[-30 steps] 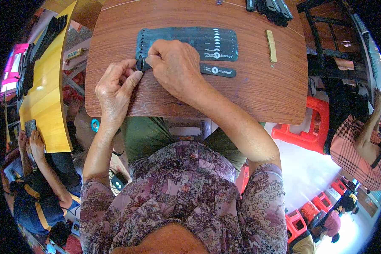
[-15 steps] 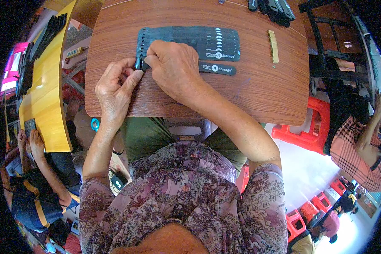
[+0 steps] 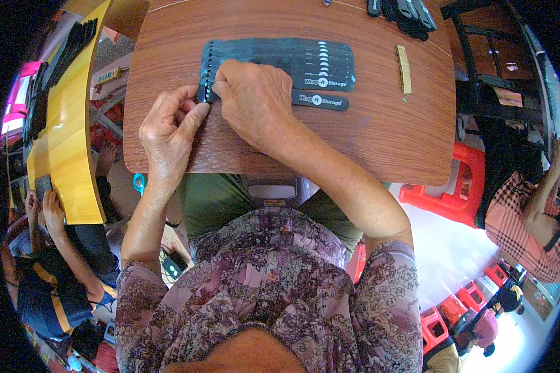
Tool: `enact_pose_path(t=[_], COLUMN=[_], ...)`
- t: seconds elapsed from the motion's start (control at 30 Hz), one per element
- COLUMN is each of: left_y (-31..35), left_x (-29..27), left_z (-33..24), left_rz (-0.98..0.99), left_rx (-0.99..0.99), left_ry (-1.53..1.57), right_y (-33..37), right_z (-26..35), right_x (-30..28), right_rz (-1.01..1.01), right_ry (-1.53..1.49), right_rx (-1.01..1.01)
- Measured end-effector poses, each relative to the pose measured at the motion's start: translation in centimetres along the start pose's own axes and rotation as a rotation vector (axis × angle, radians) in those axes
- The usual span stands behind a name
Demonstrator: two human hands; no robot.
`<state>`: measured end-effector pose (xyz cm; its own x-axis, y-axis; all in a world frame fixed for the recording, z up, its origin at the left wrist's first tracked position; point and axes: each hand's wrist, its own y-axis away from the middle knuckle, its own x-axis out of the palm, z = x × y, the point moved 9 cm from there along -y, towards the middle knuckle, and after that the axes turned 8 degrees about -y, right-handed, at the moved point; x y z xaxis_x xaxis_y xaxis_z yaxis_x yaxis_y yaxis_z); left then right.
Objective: Assembling textile components by attaching small black strips to a larger base material.
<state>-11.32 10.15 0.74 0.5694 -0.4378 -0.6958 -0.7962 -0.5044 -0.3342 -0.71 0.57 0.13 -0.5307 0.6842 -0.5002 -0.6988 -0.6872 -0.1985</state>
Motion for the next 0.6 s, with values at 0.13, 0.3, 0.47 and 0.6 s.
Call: enact_pose_path(t=[0.13,0.3,0.47,0.6], left_y=[-0.04,0.05,0.02,-0.01], left_x=[-0.12,-0.17,-0.11,-0.03], left_z=[-0.18,-0.12,-0.02,0.03], left_rz=[-0.014,-0.011,-0.015,-0.014], left_rx=[0.022,0.007,0.002,0.01], left_ry=[-0.014,-0.001,0.005,0.005], right_y=[-0.02,0.08,0.12,0.06], right_z=[0.04,0.33,0.35,0.23], right_x=[0.04,0.13,0.24,0.37], right_rz=[-0.002,-0.02,-0.03,-0.024], right_ry=[0.03,0.058,0.081,0.094], right_rx=[0.008,-0.037,-0.047,-0.038])
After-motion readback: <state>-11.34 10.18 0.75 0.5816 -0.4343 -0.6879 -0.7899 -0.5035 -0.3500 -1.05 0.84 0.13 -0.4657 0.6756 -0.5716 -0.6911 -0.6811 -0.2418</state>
